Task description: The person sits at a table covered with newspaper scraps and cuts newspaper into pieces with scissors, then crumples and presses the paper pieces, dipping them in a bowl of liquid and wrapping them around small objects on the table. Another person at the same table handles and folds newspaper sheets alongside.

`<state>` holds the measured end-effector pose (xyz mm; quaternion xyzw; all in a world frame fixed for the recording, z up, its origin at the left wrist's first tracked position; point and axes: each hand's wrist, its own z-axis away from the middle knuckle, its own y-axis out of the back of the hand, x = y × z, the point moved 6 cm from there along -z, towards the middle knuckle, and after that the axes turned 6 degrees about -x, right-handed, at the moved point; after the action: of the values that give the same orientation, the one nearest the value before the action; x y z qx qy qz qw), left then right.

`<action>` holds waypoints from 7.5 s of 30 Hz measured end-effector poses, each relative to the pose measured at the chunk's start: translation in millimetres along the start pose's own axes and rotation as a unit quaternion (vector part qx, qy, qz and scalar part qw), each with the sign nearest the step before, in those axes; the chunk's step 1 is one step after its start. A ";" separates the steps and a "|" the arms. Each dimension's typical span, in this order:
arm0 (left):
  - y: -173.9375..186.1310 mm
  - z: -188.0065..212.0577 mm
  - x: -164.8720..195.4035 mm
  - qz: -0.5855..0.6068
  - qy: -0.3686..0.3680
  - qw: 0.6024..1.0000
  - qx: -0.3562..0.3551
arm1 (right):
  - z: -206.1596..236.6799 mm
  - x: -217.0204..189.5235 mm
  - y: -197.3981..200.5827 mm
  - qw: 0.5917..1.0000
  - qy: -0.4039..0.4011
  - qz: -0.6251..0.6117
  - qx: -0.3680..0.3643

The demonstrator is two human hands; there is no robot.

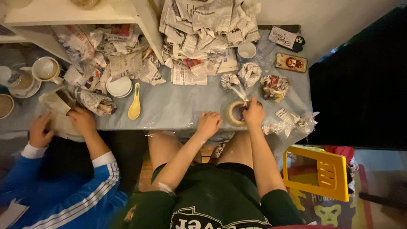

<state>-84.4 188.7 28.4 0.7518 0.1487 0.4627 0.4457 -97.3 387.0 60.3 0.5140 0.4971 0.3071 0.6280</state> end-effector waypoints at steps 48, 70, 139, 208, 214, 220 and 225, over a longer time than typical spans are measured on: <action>148.4 88.6 -85.7 0.058 0.055 0.997 -0.022 | -3.9 117.1 23.4 0.977 -0.192 0.087 0.010; 60.0 106.3 -120.3 0.489 0.208 0.844 0.075 | 186.8 -100.2 -122.0 0.609 0.167 -0.553 -0.542; -87.9 109.3 -44.2 0.764 0.405 0.502 -0.027 | 185.1 -4.2 -91.2 0.753 0.022 -0.575 -0.319; 115.4 122.4 12.7 0.147 -0.052 0.988 -0.008 | 144.8 -74.3 -60.2 0.682 0.200 -0.633 -0.306; 97.8 127.0 -16.6 0.171 0.008 0.985 -0.023 | 144.4 -59.5 -81.5 0.734 0.162 -0.620 -0.227; 88.0 136.2 -45.7 0.205 0.055 0.976 -0.053 | 153.9 -42.4 -95.5 0.723 0.096 -0.644 -0.231; 105.5 142.9 -53.2 0.183 0.064 0.979 -0.067 | 156.5 -45.9 -90.2 0.737 0.097 -0.629 -0.228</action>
<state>-14.1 19.9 58.7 0.7034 0.0055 0.5924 0.3928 23.9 267.0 -14.8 -0.1067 0.6805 -0.0061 0.7250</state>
